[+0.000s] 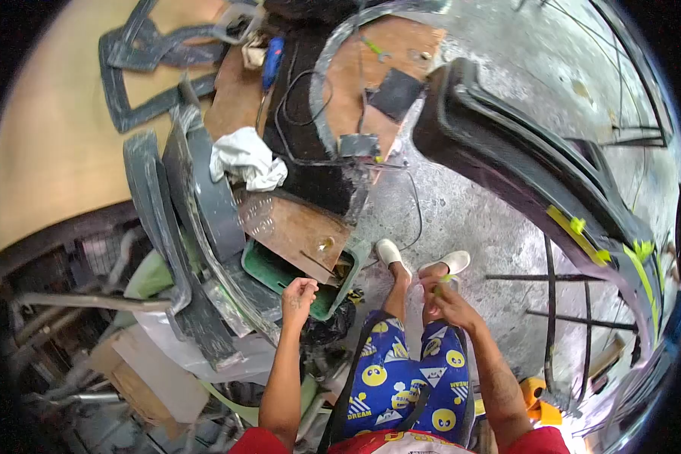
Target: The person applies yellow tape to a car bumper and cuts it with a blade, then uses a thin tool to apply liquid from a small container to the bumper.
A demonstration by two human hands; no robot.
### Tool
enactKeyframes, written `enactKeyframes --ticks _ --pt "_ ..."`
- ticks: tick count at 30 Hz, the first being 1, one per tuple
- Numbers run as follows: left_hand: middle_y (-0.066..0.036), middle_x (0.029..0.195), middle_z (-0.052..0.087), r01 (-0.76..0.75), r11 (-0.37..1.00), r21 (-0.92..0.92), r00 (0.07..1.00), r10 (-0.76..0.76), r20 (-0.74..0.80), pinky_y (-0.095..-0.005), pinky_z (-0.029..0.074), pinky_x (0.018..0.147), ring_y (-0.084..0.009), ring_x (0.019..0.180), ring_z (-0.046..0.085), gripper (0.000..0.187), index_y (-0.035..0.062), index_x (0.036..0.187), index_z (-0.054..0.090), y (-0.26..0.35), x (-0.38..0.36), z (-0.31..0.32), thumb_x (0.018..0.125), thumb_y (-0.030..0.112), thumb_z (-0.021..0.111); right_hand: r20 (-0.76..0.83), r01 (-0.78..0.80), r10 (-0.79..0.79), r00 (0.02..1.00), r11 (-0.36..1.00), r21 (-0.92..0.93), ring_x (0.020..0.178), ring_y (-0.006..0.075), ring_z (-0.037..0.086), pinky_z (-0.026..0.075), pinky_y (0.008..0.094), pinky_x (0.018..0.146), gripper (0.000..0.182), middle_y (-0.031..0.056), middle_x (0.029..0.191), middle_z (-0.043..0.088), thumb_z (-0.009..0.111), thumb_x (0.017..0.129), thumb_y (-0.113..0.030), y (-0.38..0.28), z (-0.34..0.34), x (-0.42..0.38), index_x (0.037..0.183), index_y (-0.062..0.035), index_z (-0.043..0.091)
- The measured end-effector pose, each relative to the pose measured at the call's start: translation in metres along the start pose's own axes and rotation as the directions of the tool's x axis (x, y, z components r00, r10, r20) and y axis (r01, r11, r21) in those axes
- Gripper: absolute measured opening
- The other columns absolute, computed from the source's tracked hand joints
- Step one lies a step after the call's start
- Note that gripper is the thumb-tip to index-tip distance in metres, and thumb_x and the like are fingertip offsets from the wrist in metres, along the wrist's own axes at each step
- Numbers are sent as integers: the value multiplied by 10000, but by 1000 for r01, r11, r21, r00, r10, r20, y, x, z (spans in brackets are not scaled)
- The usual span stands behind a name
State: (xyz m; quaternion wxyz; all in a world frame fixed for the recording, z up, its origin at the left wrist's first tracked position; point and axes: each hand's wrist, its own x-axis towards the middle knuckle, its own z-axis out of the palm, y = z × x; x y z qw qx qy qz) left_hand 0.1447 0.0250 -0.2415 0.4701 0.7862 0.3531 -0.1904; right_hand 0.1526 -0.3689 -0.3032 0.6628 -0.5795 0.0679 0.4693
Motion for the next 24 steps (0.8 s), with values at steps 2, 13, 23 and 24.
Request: enactKeyframes --ticks 2,13,23,24 --pt "-50 825 671 40 999 -15 997 -41 -73 -242 472 581 -102 635 586 154 15 972 649 -69 29 -2 925 162 643 118 163 -128 985 917 -363 841 271 628 519 375 749 456 158 1021 626 486 929 -41 27 22 62 1379 -100 449" --pt "-123 801 686 -133 986 105 912 163 -376 -316 514 568 -208 652 648 193 -34 929 662 -230 150 -3 880 153 673 461 501 -370 806 14 -865 939 384 631 525 466 804 192 231 1018 590 532 854 -89 -77 113 333 1003 -43 642" --pt "-175 696 684 53 999 8 893 -44 -447 -362 503 597 -253 606 654 286 -58 793 694 -223 190 10 788 223 743 19 205 -275 961 667 -717 806 294 645 524 387 697 301 179 972 627 680 821 -92 -36 137 282 1093 -11 579" --pt "-165 677 680 56 998 11 901 -46 -432 -350 499 563 -229 563 643 273 -64 785 693 -232 193 13 790 205 736 -20 170 -236 972 757 -631 730 255 646 513 361 652 361 166 923 653 708 824 -129 -5 138 279 1142 -24 574"
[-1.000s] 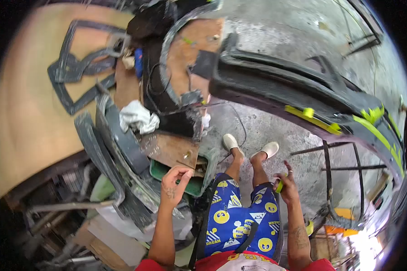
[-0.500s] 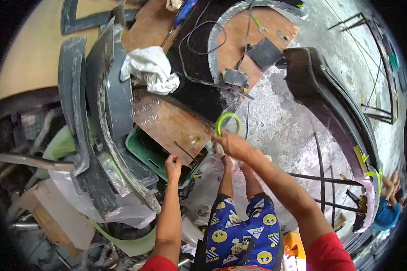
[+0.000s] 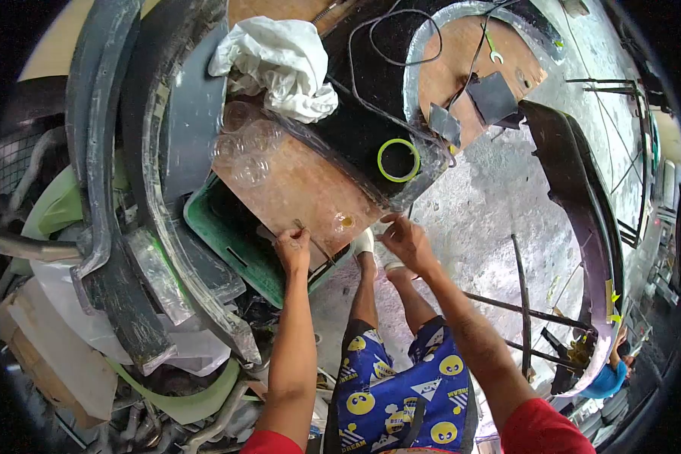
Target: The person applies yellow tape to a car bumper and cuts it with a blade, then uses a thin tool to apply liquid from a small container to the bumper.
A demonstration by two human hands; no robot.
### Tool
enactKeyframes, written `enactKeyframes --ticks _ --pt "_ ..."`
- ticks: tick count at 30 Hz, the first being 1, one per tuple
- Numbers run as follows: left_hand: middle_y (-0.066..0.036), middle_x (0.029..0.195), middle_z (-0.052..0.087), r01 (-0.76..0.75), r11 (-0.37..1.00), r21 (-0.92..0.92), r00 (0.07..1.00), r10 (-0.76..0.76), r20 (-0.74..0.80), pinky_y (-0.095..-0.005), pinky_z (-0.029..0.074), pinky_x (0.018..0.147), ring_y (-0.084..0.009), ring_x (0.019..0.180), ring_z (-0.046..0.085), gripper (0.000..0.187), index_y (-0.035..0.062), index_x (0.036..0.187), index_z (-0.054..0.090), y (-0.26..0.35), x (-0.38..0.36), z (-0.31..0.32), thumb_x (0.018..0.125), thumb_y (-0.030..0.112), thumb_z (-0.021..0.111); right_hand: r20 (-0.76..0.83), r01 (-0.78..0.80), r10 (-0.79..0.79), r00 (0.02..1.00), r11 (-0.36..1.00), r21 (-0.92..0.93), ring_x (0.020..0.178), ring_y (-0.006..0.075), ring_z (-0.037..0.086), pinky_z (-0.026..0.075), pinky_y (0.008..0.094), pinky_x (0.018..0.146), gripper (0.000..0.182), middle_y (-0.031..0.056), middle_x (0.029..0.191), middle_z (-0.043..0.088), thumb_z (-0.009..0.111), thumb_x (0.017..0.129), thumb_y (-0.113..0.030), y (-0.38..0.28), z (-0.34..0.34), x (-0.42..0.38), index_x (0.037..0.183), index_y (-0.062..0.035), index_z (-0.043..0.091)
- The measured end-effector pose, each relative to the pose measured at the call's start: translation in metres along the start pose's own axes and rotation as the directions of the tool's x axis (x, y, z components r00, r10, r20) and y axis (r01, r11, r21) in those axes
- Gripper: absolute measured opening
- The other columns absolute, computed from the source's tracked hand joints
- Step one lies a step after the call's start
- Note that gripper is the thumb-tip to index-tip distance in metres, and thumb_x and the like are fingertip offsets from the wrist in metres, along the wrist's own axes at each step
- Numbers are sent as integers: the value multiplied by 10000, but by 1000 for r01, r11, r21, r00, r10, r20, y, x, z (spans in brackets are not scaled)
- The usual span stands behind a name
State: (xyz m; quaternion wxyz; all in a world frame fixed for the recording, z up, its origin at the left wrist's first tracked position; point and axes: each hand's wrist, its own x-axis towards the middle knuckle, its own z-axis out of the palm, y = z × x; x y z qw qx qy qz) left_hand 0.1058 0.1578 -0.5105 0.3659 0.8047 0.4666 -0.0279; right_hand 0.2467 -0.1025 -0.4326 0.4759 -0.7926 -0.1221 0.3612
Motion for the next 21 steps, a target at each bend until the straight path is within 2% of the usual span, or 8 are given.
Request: enactKeyframes --ticks 2,6,10,11,14,16,20,21 --pt "-146 648 666 45 996 -77 999 -44 14 -327 488 529 -200 536 627 257 -65 779 690 -10 0 9 794 188 726 -7 -87 90 996 978 188 616 187 629 491 324 594 536 123 795 689 767 807 -167 14 27 -9 1282 -73 537" --pt "-96 631 637 120 978 -170 989 -103 105 -265 466 470 -143 522 611 180 -49 804 646 -8 3 7 819 125 688 -38 -78 85 996 983 169 543 147 582 457 299 523 671 56 629 629 796 790 -172 19 61 5 1380 -136 478" --pt "-75 682 617 119 941 -316 978 -55 203 -255 461 467 -133 519 604 98 -13 854 534 22 -13 -24 863 44 614 -21 -115 130 991 932 344 472 102 527 410 275 452 678 44 595 600 767 812 -141 22 76 19 1416 -184 462" --pt "-60 714 591 173 945 -276 966 -108 236 -269 472 517 -131 578 581 174 -36 900 543 31 -17 -36 809 63 654 -30 -120 138 990 930 346 472 102 527 410 275 452 678 44 595 600 767 812 -141 22 78 22 1416 -184 462" --pt "-45 727 596 35 941 -336 973 45 227 -253 473 545 -114 596 575 123 -32 909 555 41 -37 -64 855 53 625 10 -167 174 985 921 352 473 114 537 422 286 457 613 56 610 622 740 826 -120 20 80 28 1388 -174 502" --pt "-32 743 608 116 921 -371 964 -15 265 -239 474 578 -101 633 583 102 -30 970 610 57 -48 -82 911 51 597 -5 -185 197 980 930 319 475 89 525 405 260 449 487 44 589 613 796 818 -245 21 81 32 1253 -112 622" --pt "-22 730 614 181 900 -397 964 -83 253 -224 440 641 -104 656 559 208 -7 1026 710 95 -61 -110 950 157 607 37 -195 192 981 943 268 565 163 602 470 318 543 485 110 751 684 763 813 -168 21 73 28 1274 -136 615" --pt "-21 725 611 157 904 -397 973 -74 217 -235 428 633 -101 652 543 206 -1 990 711 109 -63 -116 955 172 604 -29 -108 121 992 952 285 597 169 605 474 316 575 483 117 762 677 774 802 -182 26 76 24 1260 -138 627"
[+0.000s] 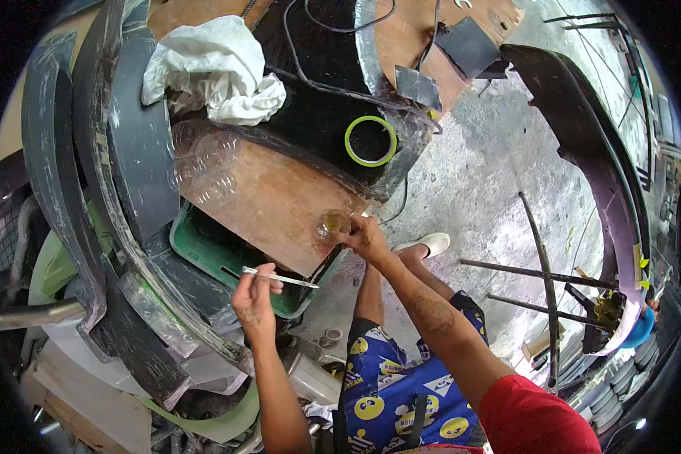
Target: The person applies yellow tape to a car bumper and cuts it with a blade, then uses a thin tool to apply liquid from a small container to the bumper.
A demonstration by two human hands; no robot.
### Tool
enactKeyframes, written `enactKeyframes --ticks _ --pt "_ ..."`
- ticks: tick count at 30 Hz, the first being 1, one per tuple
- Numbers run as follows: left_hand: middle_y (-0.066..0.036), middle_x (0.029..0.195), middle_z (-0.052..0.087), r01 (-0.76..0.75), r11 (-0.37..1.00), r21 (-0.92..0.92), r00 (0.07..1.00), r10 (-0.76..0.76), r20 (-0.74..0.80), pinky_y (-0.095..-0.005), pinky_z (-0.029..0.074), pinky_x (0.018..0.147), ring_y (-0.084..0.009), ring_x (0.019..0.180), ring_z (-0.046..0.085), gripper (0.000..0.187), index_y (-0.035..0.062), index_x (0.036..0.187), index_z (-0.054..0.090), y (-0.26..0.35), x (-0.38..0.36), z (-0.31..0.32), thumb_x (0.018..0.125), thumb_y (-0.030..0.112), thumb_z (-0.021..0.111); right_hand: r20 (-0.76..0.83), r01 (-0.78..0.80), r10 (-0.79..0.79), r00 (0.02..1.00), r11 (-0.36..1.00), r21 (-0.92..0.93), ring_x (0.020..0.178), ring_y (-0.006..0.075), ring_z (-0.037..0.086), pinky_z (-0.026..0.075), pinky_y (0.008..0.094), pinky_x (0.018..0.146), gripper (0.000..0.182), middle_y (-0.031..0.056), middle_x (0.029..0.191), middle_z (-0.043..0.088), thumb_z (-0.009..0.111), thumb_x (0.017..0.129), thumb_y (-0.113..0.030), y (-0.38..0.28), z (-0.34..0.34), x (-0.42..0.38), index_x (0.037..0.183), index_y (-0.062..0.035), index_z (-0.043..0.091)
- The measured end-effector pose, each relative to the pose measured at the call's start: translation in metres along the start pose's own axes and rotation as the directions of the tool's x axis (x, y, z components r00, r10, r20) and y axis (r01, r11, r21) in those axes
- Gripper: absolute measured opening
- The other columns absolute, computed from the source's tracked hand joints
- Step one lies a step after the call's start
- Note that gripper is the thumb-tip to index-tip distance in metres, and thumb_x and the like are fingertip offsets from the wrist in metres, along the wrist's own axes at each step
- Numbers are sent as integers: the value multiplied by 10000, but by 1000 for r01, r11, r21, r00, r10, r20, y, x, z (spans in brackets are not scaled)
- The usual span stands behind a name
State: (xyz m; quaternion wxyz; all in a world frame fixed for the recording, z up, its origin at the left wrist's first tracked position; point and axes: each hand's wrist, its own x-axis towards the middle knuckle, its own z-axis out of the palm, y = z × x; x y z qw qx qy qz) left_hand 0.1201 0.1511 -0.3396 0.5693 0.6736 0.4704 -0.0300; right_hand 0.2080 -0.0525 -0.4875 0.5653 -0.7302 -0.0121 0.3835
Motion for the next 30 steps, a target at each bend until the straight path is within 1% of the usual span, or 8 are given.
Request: enactKeyframes --ticks 8,11,16,17,19,25,27,30 --pt "-75 743 569 -270 918 -289 932 325 161 -290 446 492 -143 580 530 206 -41 972 586 164 -51 63 1001 152 519 -268 255 -259 928 966 -49 629 180 573 473 313 620 449 110 717 607 801 758 -183 -99 -97 -93 1171 -89 651" --pt "-112 775 600 -429 882 -196 796 472 379 -292 482 506 -164 553 558 231 -46 975 585 221 -99 115 1006 169 506 -395 290 -263 880 957 9 710 130 616 502 286 654 451 62 861 698 819 698 -108 -142 -159 -144 1112 -57 649" --pt "-102 800 612 -649 716 -259 484 650 586 -281 489 553 -171 603 593 214 -46 1002 591 287 -184 214 995 158 527 -630 310 -258 733 950 -30 717 139 637 511 283 651 443 61 848 697 846 692 -133 -189 -262 -250 1081 -54 648" --pt "-98 798 612 -682 677 -276 418 671 613 -279 488 561 -168 611 594 211 -42 1000 590 297 -202 231 995 160 528 -672 315 -275 688 947 -66 629 142 567 470 284 587 431 52 744 613 836 705 -140 -192 -277 -271 1080 -61 639" --pt "-99 798 612 -655 696 -294 375 637 674 -277 487 567 -165 613 591 209 -34 999 589 309 -243 265 996 166 528 -738 327 -293 607 939 -104 523 146 477 421 296 509 412 31 612 489 825 717 -146 -198 -307 -316 1066 -71 619" --pt "-84 748 607 -515 808 -286 300 483 823 -279 474 550 -156 592 572 225 -4 997 590 315 -333 350 1010 210 522 -892 299 -164 422 954 -34 525 151 498 430 293 512 392 34 608 498 824 718 -144 -183 -361 -418 1043 -75 616" --pt "-88 748 608 -335 885 -323 342 433 834 -283 471 532 -159 569 558 234 2 1001 586 310 -351 374 1011 230 531 -918 305 -149 368 952 -32 528 142 504 433 288 516 395 32 612 504 824 718 -138 -178 -377 -441 1046 -70 615" --pt "-90 752 608 -267 912 -310 361 393 846 -281 472 523 -159 586 559 244 10 1008 583 310 -374 398 1008 251 545 -941 315 -85 328 949 24 551 113 523 443 272 529 401 27 636 536 821 716 -111 -173 -391 -470 1055 -61 613"
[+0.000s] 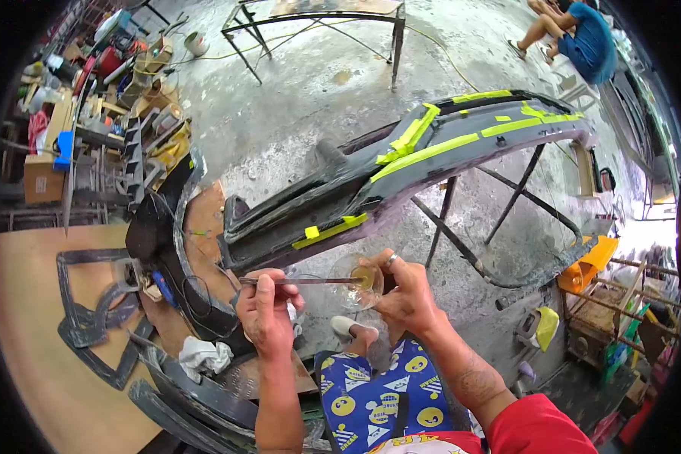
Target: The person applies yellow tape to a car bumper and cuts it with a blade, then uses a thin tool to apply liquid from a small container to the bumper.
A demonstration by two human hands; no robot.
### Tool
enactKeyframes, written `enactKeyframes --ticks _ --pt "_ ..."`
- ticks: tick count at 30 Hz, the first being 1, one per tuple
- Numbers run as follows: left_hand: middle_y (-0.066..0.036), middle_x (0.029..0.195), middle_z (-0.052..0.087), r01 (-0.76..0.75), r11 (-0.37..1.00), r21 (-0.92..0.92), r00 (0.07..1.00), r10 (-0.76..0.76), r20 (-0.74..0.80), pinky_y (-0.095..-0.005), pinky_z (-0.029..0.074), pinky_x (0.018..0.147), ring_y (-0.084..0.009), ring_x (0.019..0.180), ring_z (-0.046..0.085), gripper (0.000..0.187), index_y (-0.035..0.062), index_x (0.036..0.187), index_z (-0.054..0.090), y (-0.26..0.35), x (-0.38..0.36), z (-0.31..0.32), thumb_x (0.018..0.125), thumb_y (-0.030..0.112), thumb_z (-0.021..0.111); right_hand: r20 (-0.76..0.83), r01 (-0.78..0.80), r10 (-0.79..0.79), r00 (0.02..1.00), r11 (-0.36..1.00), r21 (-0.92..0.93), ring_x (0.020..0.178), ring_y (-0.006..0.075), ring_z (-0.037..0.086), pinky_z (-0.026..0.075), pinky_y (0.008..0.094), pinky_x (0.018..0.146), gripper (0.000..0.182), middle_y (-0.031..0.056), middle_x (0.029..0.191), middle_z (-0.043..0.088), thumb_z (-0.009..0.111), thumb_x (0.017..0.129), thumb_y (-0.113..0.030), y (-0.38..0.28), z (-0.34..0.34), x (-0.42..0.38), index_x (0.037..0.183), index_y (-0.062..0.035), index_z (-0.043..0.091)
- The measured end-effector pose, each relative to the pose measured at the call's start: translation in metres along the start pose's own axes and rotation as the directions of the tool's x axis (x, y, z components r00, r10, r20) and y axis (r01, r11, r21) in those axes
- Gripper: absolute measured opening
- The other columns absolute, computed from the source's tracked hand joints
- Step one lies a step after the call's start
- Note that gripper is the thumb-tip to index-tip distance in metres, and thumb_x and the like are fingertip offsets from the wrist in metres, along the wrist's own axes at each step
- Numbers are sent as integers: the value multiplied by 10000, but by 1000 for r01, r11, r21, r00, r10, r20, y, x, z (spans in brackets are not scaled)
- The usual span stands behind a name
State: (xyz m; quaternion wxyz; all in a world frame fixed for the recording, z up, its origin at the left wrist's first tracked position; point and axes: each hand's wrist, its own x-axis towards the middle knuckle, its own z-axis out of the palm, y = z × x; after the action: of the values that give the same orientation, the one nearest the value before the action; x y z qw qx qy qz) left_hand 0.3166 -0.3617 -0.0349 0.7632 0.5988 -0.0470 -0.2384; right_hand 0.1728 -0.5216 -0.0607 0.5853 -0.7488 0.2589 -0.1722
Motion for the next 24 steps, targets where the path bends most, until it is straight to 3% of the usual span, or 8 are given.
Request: enactKeyframes --ticks 5,8,13,15,20,24 --pt "-86 821 618 -5 1000 -17 999 6 45 -287 508 541 -145 668 608 222 -1 1006 597 -3 25 22 1015 212 532 -87 -126 138 987 983 134 645 50 553 475 239 583 399 37 754 649 800 701 -26 3 -25 5 1052 -17 611" --pt "-86 824 617 10 1000 15 997 -11 71 -288 506 542 -151 666 605 217 -1 1010 594 -13 42 21 1017 206 529 -124 -191 210 970 971 144 749 43 590 487 220 646 420 16 824 671 844 703 -78 23 -23 4 1057 -23 624" --pt "-107 755 629 21 1000 19 997 -22 78 -272 489 532 -152 580 569 244 3 1026 586 -23 66 22 1014 241 537 -219 -231 285 933 943 241 692 27 547 452 203 612 402 -6 799 652 848 695 -66 35 -17 4 1033 -40 632" --pt "-88 768 614 29 999 44 995 -33 91 -267 468 523 -145 612 574 241 10 1027 585 -24 76 20 1014 247 543 -274 -231 295 916 942 242 694 44 587 483 209 625 374 33 810 681 852 726 -95 43 -13 5 1028 -44 638" --pt "-68 803 601 -60 991 116 982 38 187 -251 432 511 -136 648 570 239 22 1030 582 -24 103 24 1022 255 534 -269 -225 304 914 931 287 702 39 581 475 205 625 381 22 820 679 861 705 -89 65 -8 -6 1016 -49 645" --pt "-106 780 629 -103 987 124 965 69 252 -273 476 551 -154 620 572 246 -5 1047 590 -28 122 30 1024 230 521 -243 -214 277 930 943 255 721 48 600 489 216 640 384 29 837 689 863 692 -82 77 -5 -14 1009 -48 648"
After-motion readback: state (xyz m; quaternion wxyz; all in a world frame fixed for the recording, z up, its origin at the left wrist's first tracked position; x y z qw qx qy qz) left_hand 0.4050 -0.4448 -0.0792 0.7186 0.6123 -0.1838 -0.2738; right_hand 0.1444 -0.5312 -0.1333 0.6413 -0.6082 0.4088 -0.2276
